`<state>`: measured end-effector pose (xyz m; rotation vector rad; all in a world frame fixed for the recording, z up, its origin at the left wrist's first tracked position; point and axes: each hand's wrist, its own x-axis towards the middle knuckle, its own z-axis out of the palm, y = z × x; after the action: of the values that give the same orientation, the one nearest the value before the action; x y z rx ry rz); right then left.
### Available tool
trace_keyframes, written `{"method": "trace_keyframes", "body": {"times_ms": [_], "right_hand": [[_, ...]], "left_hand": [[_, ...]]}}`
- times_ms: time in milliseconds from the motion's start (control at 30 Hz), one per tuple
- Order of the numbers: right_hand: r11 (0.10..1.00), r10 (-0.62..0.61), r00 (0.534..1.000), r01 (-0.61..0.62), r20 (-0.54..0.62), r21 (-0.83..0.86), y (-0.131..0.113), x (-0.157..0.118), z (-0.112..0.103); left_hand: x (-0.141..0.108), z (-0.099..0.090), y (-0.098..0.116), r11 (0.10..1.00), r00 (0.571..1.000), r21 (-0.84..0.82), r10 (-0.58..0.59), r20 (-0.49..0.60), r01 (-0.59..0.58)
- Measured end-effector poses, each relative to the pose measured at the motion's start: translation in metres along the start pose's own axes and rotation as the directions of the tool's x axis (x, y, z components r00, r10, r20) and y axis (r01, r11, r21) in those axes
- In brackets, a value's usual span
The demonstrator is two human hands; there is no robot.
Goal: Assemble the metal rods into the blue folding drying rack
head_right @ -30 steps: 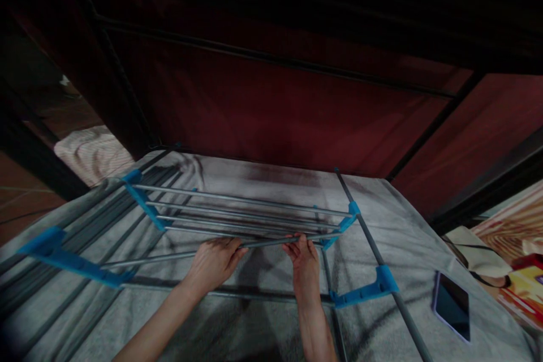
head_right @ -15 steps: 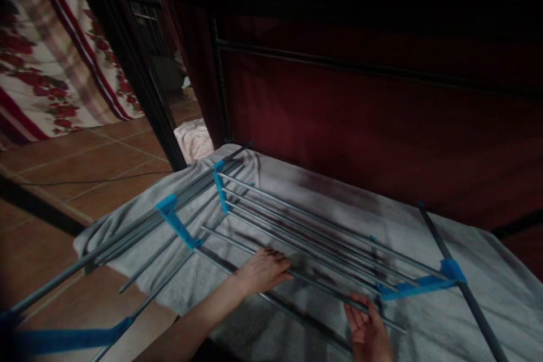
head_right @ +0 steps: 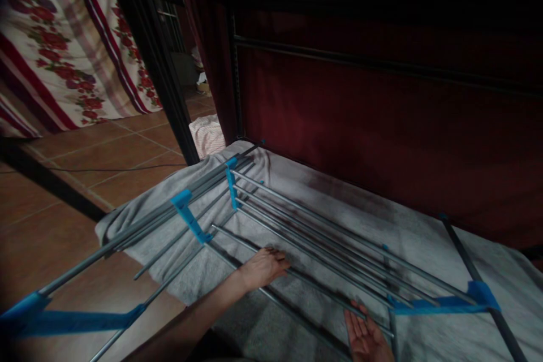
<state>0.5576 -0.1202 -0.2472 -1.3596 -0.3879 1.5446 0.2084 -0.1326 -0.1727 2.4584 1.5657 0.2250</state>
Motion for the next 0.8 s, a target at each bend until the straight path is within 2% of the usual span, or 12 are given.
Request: {"method": "trace_keyframes", "body": {"times_ms": [167, 267, 400, 500, 600, 700, 800], "right_hand": [[0.998, 0.063, 0.997, -0.062, -0.033, 0.023, 0.001, 0.004, -0.005], [0.994, 0.08, 0.996, -0.078, -0.025, 0.079, 0.001, -0.002, 0.0], [0.991, 0.008, 0.999, -0.015, 0.05, 0.13, -0.001, -0.03, 0.022], [0.988, 0.013, 0.993, -0.031, 0.117, 0.153, -0.003, -0.056, 0.043], [0.98, 0.007, 0.996, -0.026, 0.093, 0.199, -0.007, -0.072, 0.058], [0.98, -0.043, 0.997, 0.031, 0.057, 0.197, -0.015, -0.078, 0.06], [0.982, -0.08, 0.997, 0.078, 0.003, 0.172, -0.024, -0.078, 0.056]], "left_hand": [[0.001, 0.005, -0.006, 1.0, 1.0, -0.005, -0.02, -0.008, 0.02], [0.002, 0.003, -0.008, 1.0, 1.0, -0.013, -0.026, -0.009, 0.026], [0.003, -0.007, -0.01, 0.999, 0.999, -0.004, -0.034, -0.007, 0.034], [0.006, -0.011, -0.014, 1.0, 1.0, 0.018, 0.006, -0.025, -0.005], [0.01, -0.007, -0.016, 0.997, 0.996, 0.032, 0.074, -0.049, -0.073], [0.014, -0.003, -0.006, 0.996, 0.995, 0.037, 0.085, -0.054, -0.083], [0.016, -0.007, 0.019, 0.997, 0.998, 0.052, 0.061, -0.004, -0.061]]}}
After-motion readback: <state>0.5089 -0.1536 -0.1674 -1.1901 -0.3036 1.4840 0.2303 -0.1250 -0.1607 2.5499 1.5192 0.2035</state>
